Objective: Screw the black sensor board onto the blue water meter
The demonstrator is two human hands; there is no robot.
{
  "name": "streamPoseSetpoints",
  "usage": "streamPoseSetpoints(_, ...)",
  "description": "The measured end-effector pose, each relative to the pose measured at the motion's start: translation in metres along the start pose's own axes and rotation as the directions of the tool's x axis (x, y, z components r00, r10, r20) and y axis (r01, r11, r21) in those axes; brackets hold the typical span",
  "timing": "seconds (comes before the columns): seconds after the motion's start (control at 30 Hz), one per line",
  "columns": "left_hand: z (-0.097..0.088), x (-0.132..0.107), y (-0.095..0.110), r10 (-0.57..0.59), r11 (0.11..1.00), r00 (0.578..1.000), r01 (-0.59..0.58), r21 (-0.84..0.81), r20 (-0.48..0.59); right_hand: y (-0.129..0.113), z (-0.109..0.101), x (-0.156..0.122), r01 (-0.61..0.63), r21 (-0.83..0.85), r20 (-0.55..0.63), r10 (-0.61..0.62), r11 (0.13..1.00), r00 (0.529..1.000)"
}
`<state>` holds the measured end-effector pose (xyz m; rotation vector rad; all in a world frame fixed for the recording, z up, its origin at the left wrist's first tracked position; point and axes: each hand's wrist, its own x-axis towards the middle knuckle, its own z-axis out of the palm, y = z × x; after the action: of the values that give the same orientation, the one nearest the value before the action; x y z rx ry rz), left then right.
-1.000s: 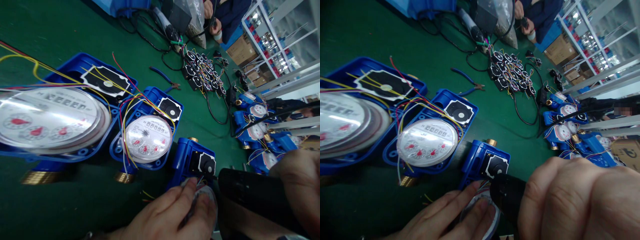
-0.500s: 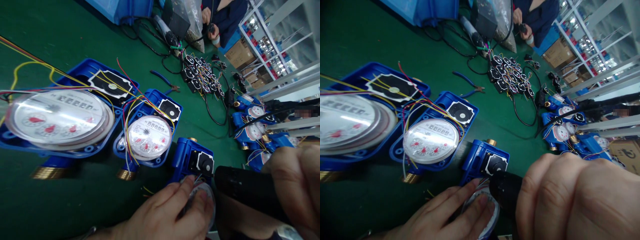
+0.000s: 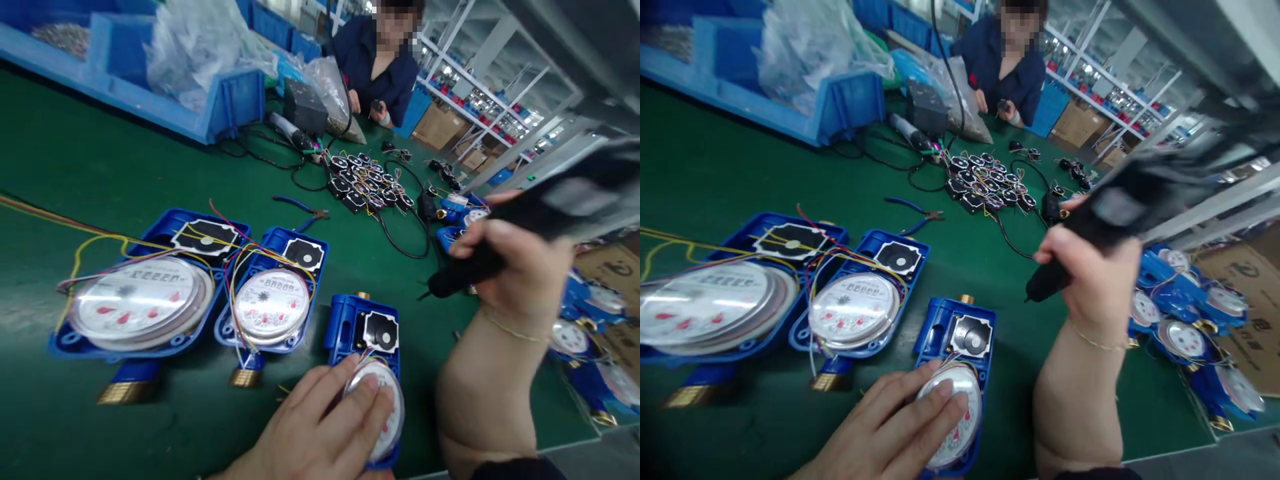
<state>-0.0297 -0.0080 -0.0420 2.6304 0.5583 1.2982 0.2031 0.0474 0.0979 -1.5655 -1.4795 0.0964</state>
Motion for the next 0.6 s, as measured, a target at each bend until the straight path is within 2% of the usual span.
streamPoseSetpoints(0.1,-0.009,0.004,-0.002,0.017,1.000,0.992,-0.019,0.012,0.123,0.029,0.032,0.011,-0.085,-0.125,0.077,0.095,0.988,0.993)
streamPoseSetpoints(0.17,-0.019,0.014,-0.003,-0.011,1.000,0.977,0.009,0.007,0.211,0.043,0.053,0.014,-0.126,-0.223,0.122,0.156,0.967,0.980)
streamPoseSetpoints(0.3,-0.034,0.057,-0.004,-0.154,0.988,0.949,0.144,0.056,0.276,0.055,0.093,0.006,-0.167,-0.442,0.206,0.281,0.882,0.937)
streamPoseSetpoints(0.33,-0.034,0.071,-0.004,-0.201,0.979,0.919,0.174,0.106,0.340,0.056,0.101,0.002,-0.164,-0.483,0.230,0.306,0.860,0.924)
streamPoseSetpoints(0.37,-0.032,0.085,-0.004,-0.255,0.964,0.869,0.197,0.176,0.425,0.056,0.109,-0.002,-0.158,-0.515,0.254,0.326,0.843,0.910)
streamPoseSetpoints(0.43,-0.023,0.110,-0.004,-0.368,0.920,0.734,0.200,0.337,0.570,0.057,0.122,-0.007,-0.142,-0.554,0.291,0.351,0.820,0.890)
streamPoseSetpoints(0.47,-0.018,0.120,-0.003,-0.409,0.897,0.682,0.181,0.403,0.606,0.057,0.126,-0.008,-0.133,-0.564,0.305,0.356,0.815,0.883)
streamPoseSetpoints(0.5,-0.014,0.128,-0.004,-0.424,0.884,0.660,0.152,0.443,0.620,0.057,0.130,-0.008,-0.123,-0.570,0.319,0.357,0.812,0.878)
streamPoseSetpoints(0.57,-0.005,0.137,-0.006,-0.432,0.866,0.649,0.106,0.489,0.626,0.059,0.134,-0.006,-0.099,-0.570,0.346,0.348,0.816,0.871)
streamPoseSetpoints(0.6,-0.003,0.140,-0.008,-0.445,0.856,0.631,0.092,0.509,0.635,0.060,0.135,-0.004,-0.087,-0.566,0.360,0.341,0.820,0.869)
